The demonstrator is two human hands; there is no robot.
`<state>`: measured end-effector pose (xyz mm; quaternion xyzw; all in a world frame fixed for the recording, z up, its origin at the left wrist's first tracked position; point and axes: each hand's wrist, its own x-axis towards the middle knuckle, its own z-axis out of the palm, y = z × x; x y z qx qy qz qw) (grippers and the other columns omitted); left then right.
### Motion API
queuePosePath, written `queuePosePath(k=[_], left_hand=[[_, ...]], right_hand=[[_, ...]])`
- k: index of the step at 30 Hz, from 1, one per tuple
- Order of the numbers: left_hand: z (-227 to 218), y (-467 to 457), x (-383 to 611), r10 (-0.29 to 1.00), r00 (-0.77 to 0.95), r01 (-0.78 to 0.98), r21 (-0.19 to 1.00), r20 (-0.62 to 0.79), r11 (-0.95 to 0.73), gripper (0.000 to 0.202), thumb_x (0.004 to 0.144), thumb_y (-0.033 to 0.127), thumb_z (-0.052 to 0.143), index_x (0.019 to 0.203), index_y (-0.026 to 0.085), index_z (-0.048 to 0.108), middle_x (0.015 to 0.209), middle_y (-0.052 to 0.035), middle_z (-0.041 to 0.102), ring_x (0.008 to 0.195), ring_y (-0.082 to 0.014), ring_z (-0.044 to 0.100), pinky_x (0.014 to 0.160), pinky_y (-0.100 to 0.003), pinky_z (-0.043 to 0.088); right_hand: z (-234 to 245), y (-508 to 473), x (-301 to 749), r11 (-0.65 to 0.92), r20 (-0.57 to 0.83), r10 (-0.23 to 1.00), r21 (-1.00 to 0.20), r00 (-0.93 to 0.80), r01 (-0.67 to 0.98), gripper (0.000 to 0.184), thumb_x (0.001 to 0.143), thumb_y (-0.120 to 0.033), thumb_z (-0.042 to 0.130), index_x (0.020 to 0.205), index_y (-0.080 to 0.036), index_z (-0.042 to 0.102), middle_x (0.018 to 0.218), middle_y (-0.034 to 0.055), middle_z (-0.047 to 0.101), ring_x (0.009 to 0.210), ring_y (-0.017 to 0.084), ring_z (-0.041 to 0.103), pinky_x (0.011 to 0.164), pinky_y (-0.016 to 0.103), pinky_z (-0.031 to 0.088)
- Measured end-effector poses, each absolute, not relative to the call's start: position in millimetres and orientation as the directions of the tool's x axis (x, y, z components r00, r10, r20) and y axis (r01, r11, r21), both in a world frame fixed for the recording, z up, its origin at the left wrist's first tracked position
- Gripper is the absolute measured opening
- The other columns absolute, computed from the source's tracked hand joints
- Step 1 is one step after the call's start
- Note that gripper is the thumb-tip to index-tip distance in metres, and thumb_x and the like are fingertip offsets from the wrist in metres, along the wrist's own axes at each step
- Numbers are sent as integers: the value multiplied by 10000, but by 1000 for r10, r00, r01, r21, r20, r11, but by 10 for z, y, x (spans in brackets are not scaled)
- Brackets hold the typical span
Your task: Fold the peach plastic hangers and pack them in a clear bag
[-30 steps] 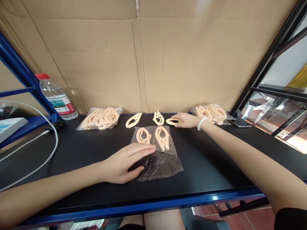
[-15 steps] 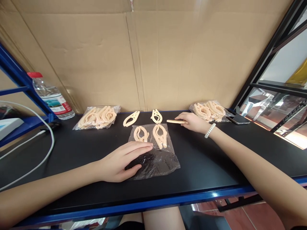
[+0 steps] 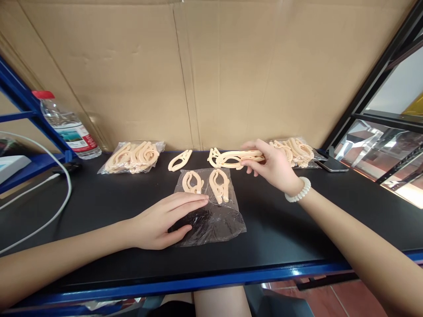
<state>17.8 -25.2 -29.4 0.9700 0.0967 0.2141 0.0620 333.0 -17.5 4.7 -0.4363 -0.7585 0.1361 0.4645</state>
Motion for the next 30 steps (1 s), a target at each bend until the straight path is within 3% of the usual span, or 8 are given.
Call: queuePosePath(k=[5, 9, 12, 15, 17, 22, 26, 30], left_hand=[[-297, -247, 170, 222, 883, 171, 156, 414, -973, 569, 880, 160, 506, 1424, 180, 342, 1394, -139, 519, 1277, -247, 496, 1064, -417, 445], [-308, -253, 166, 235, 863, 184, 155, 447, -971, 593, 868, 154, 510, 1431, 172, 324, 1395, -146, 510, 1294, -254, 480, 1069, -418, 444], [-324, -259, 165, 235, 851, 187, 148, 470, -971, 617, 865, 136, 499, 1445, 177, 294, 1441, -147, 463, 1349, -249, 422, 1098, -424, 416], [-332, -268, 166, 263, 843, 223, 140, 468, -965, 640, 868, 132, 506, 1461, 175, 269, 1461, -149, 438, 1376, -246, 386, 1113, -424, 401], [-330, -275, 167, 273, 841, 235, 138, 468, -962, 654, 870, 136, 509, 1471, 177, 254, 1467, -147, 431, 1378, -248, 383, 1112, -428, 402], [-312, -292, 173, 272, 844, 232, 142, 463, -962, 668, 868, 140, 512, 1480, 180, 245, 1465, -140, 431, 1373, -248, 385, 1116, -430, 395], [-297, -302, 176, 269, 845, 235, 132, 462, -963, 659, 873, 143, 509, 1477, 174, 248, 1470, -149, 419, 1377, -251, 377, 1114, -427, 393], [-284, -313, 178, 249, 848, 221, 116, 467, -968, 628, 874, 141, 506, 1459, 168, 277, 1452, -150, 440, 1365, -243, 393, 1115, -414, 390]], right_hand=[[149, -575, 3045, 780, 773, 601, -510, -204, 363, 210, 882, -187, 654, 1085, -238, 642, 844, 11, 652, 616, 137, 662, 520, 259, 579], [221, -893, 2918, 853, 726, 512, -368, -459, 369, 273, 940, -100, 522, 1178, -203, 609, 938, 47, 702, 658, 133, 669, 567, 249, 576], [213, -991, 2858, 857, 694, 485, -257, -532, 446, 205, 925, -113, 572, 1115, -182, 604, 941, 43, 725, 686, 135, 682, 615, 227, 574], [162, -987, 2792, 863, 710, 391, -60, -586, 502, 134, 911, -128, 609, 1041, -161, 603, 943, 48, 729, 791, 158, 698, 695, 228, 572], [125, -968, 2744, 852, 688, 315, 99, -655, 513, 119, 943, -114, 543, 1041, -127, 609, 963, 74, 727, 828, 167, 695, 708, 240, 569], [35, -947, 2628, 780, 582, 155, 423, -798, 460, 311, 956, -61, 346, 1005, -32, 651, 902, 152, 723, 692, 192, 669, 587, 300, 557], [-56, -932, 2569, 683, 515, 168, 554, -840, 477, 310, 917, -56, 378, 978, -39, 681, 898, 161, 702, 604, 173, 596, 525, 304, 525], [-143, -910, 2529, 570, 534, 262, 586, -804, 576, 288, 895, -30, 401, 907, -39, 689, 838, 142, 657, 583, 164, 528, 485, 302, 468]])
